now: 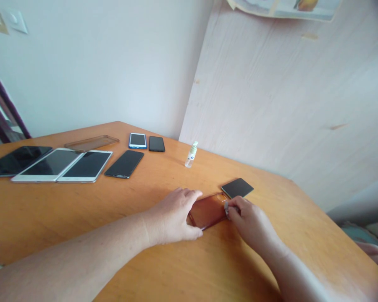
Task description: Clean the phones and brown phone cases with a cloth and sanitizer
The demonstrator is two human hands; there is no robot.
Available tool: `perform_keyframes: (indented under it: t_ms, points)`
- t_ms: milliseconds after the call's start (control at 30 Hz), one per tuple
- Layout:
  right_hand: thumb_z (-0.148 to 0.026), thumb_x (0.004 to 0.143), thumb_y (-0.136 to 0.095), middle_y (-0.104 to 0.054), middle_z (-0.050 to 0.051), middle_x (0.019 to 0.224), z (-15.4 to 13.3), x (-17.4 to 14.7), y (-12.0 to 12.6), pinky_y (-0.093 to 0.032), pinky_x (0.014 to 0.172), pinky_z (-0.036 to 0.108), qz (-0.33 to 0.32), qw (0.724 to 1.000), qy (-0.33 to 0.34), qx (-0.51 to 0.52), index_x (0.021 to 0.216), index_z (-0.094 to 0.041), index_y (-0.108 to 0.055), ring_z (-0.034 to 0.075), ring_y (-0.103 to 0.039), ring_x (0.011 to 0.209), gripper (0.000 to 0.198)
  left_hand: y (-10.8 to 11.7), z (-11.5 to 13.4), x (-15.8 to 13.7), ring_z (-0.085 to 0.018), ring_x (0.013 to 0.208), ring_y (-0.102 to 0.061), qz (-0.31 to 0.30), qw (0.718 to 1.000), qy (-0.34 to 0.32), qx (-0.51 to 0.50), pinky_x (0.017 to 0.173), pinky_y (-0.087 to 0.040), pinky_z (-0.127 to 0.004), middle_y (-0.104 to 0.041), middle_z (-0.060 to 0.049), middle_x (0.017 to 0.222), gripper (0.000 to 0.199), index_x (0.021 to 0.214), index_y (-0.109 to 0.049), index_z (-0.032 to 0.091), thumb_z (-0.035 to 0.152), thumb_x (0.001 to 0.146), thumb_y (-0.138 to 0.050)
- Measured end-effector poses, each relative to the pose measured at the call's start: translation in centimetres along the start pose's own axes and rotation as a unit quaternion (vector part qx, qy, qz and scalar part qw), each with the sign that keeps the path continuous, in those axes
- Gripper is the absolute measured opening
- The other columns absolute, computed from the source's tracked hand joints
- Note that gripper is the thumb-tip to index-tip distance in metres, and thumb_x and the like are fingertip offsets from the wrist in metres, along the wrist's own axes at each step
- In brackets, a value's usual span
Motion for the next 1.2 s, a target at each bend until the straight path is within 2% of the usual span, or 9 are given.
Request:
perform_keyframes:
  t_ms: [100, 233, 333, 533, 633, 833, 900, 1033, 1200]
  points:
    - [-0.024, 0.090, -0.049, -0.063, 0.004, 0.083, 0.2, 0.1, 0.0, -0.042, 0.069, 0.031, 0.017, 1.000, 0.002, 0.006, 0.084, -0.021, -0.062, 0.019, -0.059, 0.076, 0.014, -0.1, 0.0, 0.0, -0.031, 0.112, -0.057, 0.009, 1.000, -0.005, -0.001, 0.096, -0.046, -0.043, -0.062, -0.011, 0.120, 0.074, 0.127, -0.050, 0.020, 0.036, 0.062, -0.080]
    - [-0.018, 0.089, -0.050, -0.063, 0.003, 0.089, -4.8, -2.1, -1.3, -0.043, 0.073, 0.028, -0.042, 0.986, 0.132, 0.092, 0.088, -0.023, -0.063, 0.017, -0.059, 0.082, 0.014, -0.1, 0.0, 0.1, -0.030, 0.110, -0.057, 0.011, 1.000, -0.016, 0.003, 0.095, -0.046, -0.042, -0.063, -0.010, 0.118, 0.069, 0.125, -0.050, 0.020, 0.030, 0.062, -0.077]
    - [-0.015, 0.088, -0.051, -0.063, 0.003, 0.093, -6.5, -2.7, -1.8, -0.043, 0.073, 0.027, -0.068, 0.980, 0.164, 0.090, 0.092, -0.024, -0.063, 0.017, -0.059, 0.084, 0.015, -0.1, 0.0, 0.1, -0.030, 0.108, -0.057, 0.007, 1.000, -0.017, 0.011, 0.094, -0.047, -0.042, -0.063, -0.010, 0.114, 0.067, 0.124, -0.050, 0.019, 0.027, 0.063, -0.074]
    - [-0.017, 0.088, -0.049, -0.062, 0.005, 0.088, 0.1, 0.5, 0.0, -0.039, 0.071, 0.030, 0.017, 1.000, 0.006, -0.024, 0.087, -0.020, -0.061, 0.019, -0.058, 0.080, 0.012, -0.1, -0.1, 0.0, -0.030, 0.112, -0.055, -0.004, 0.999, -0.019, 0.036, 0.099, -0.043, -0.042, -0.061, -0.012, 0.119, 0.071, 0.130, -0.048, 0.017, 0.033, 0.066, -0.074]
    - [-0.015, 0.086, -0.049, -0.063, 0.006, 0.087, 0.9, 0.6, 0.3, -0.039, 0.072, 0.029, 0.031, 0.999, -0.014, -0.022, 0.086, -0.019, -0.060, 0.019, -0.059, 0.080, 0.012, 0.0, 0.0, 0.0, -0.030, 0.113, -0.054, -0.008, 0.999, -0.020, 0.050, 0.101, -0.042, -0.042, -0.060, -0.012, 0.120, 0.071, 0.130, -0.049, 0.017, 0.033, 0.067, -0.074]
    - [-0.008, 0.080, -0.051, -0.065, 0.001, 0.088, -6.0, -3.0, -1.1, -0.042, 0.071, 0.024, -0.058, 0.977, 0.165, 0.123, 0.088, -0.022, -0.061, 0.015, -0.059, 0.079, 0.019, 0.5, 0.7, 0.2, -0.028, 0.099, -0.056, -0.020, 0.995, -0.037, 0.086, 0.090, -0.046, -0.041, -0.064, -0.007, 0.101, 0.045, 0.109, -0.060, 0.020, 0.030, 0.067, -0.072]
    - [-0.008, 0.079, -0.050, -0.065, 0.001, 0.088, -6.6, -3.3, -1.1, -0.042, 0.070, 0.024, -0.064, 0.973, 0.183, 0.124, 0.088, -0.023, -0.061, 0.014, -0.059, 0.078, 0.021, 0.6, 0.9, 0.2, -0.028, 0.095, -0.057, -0.026, 0.993, -0.045, 0.102, 0.086, -0.046, -0.040, -0.064, -0.006, 0.094, 0.032, 0.097, -0.062, 0.021, 0.029, 0.067, -0.071]
    - [-0.012, 0.081, -0.051, -0.065, 0.002, 0.084, -2.6, -1.2, 0.1, -0.039, 0.068, 0.026, 0.037, 0.995, 0.066, 0.058, 0.083, -0.022, -0.061, 0.016, -0.059, 0.076, 0.014, 1.0, 1.0, 0.1, -0.027, 0.093, -0.058, -0.023, 0.993, -0.043, 0.110, 0.084, -0.045, -0.039, -0.066, -0.005, 0.090, 0.027, 0.095, -0.064, 0.022, 0.031, 0.070, -0.070]
    - [-0.024, 0.083, -0.050, -0.060, -0.001, 0.069, 1.5, 1.0, 1.3, -0.035, 0.059, 0.026, 0.122, 0.985, -0.059, 0.103, 0.078, -0.022, -0.059, 0.016, -0.054, 0.065, 0.011, 1.9, 1.0, 0.1, -0.022, 0.087, -0.062, -0.017, 0.997, -0.029, 0.070, 0.078, -0.046, -0.035, -0.069, -0.003, 0.091, 0.020, 0.099, -0.065, 0.023, 0.037, 0.088, -0.054]
Point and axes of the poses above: each hand's wrist, its own x-axis towards the middle knuckle, its own y-axis out of the back of the hand, z = x × y, the point moved 3 cm from there along x, towards the middle knuckle
